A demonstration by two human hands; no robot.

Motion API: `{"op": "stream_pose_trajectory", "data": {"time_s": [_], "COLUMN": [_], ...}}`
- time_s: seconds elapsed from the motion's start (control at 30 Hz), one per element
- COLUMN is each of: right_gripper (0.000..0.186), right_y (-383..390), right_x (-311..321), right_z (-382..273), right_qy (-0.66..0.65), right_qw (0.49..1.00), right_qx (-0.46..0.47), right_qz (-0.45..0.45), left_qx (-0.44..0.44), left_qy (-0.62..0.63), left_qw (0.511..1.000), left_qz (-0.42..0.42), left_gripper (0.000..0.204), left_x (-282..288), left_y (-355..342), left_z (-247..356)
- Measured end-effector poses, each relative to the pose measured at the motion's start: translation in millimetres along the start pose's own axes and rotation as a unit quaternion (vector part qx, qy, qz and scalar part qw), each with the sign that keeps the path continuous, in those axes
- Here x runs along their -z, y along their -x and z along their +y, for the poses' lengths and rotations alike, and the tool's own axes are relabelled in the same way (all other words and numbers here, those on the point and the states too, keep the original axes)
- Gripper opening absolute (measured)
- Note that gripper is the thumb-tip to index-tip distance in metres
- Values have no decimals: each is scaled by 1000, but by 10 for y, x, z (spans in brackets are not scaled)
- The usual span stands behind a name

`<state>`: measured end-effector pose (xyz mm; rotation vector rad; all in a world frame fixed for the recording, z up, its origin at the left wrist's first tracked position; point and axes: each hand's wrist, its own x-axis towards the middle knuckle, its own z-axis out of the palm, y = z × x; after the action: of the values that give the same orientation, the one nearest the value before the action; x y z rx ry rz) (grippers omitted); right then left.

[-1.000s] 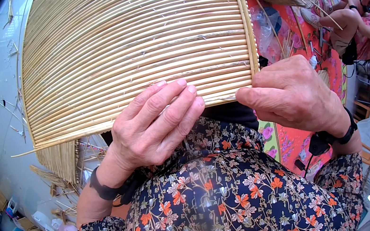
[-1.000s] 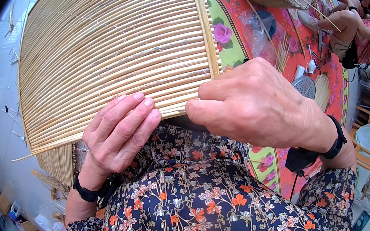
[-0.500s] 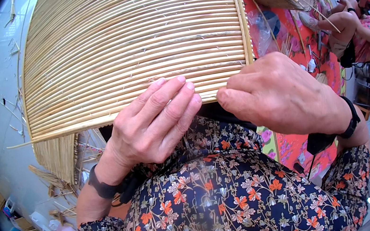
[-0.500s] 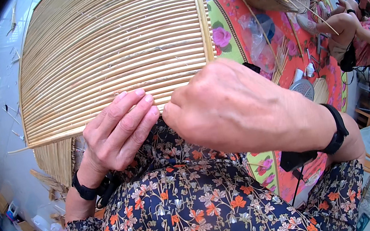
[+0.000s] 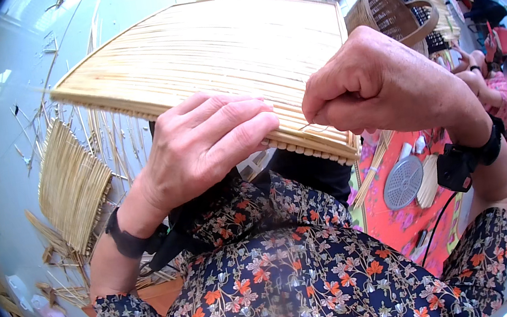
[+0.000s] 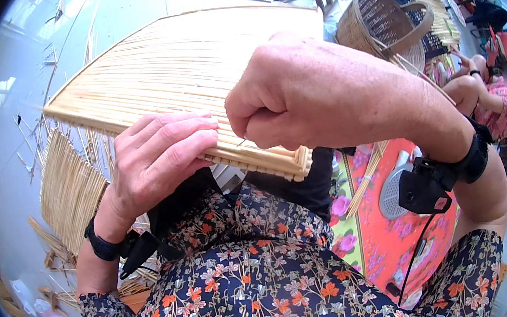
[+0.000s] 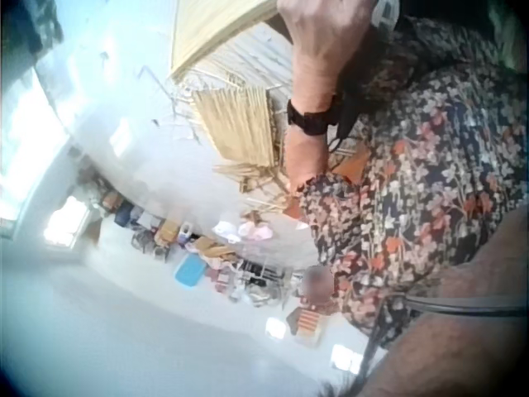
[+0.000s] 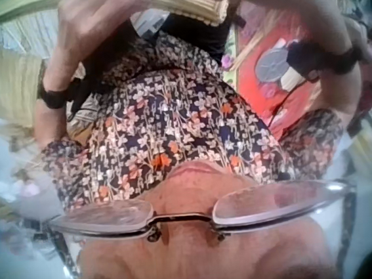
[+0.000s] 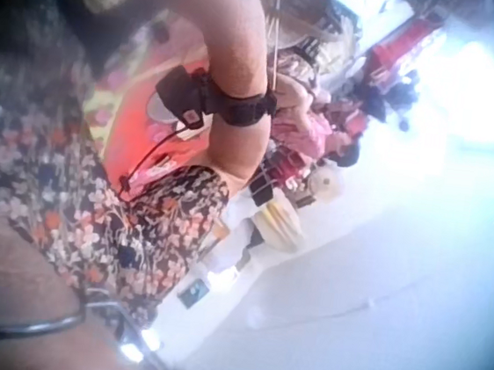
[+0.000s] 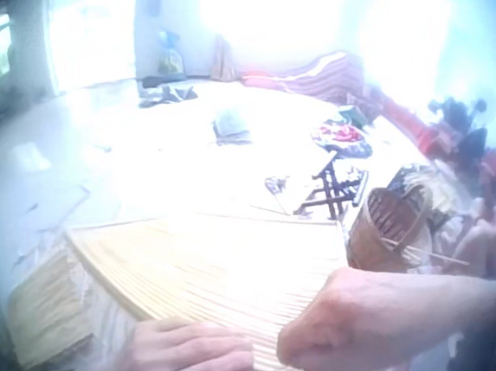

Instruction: The person assembles a bamboo mat by threading string through rows of thin wooden rods using a needle, wearing a thimble for protection, and using pliers to cut off excess material.

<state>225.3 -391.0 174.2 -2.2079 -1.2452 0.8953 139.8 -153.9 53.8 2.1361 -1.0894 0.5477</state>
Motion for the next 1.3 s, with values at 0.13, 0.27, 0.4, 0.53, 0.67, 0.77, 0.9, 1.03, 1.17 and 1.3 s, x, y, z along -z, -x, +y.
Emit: {"op": "stream_pose_trajectory", "data": {"time_s": [0.13, 0.27, 0.4, 0.53, 0.67, 0.77, 0.9, 1.03, 1.17, 1.3], "right_gripper": [8, 10, 11, 12, 12, 11, 10, 10, 10, 9], "right_y": [-49, -29, -1, 47, 62, 66, 133, 140, 113, 97], "right_x": [64, 97, 145, 244, 308, 371, 442, 492, 505, 539], "right_z": [-147, -160, -179, -163, -87, 6, 2, -101, -170, -254], "right_qy": [-110, -140, -155, -124, -141, -179, -151, -119, -96, -57], "right_qw": [991, 987, 981, 983, 978, 972, 972, 974, 978, 989], "right_qx": [-72, -72, -111, -114, -116, -121, -147, -165, -160, -124], "right_qz": [-13, 11, 43, 75, 97, 93, 103, 101, 90, 65], "left_qx": [-24, -40, -44, -59, -65, -73, -75, -62, -56, -41], "left_qy": [15, 49, 58, 41, 22, 13, 2, -40, -28, -3], "left_qw": [999, 998, 996, 994, 991, 988, 986, 977, 973, 974], "left_qz": [20, 30, 48, 88, 117, 132, 148, 198, 224, 223], "left_gripper": [39, 41, 43, 42, 39, 42, 47, 43, 40, 38], "left_x": [90, 154, 182, 141, 82, 27, -30, -106, -99, -72], "left_y": [-8, -67, -143, -253, -323, -392, -510, -563, -584, -601], "left_z": [-105, -178, -233, -298, -355, -412, -408, -391, -366, -348]}}
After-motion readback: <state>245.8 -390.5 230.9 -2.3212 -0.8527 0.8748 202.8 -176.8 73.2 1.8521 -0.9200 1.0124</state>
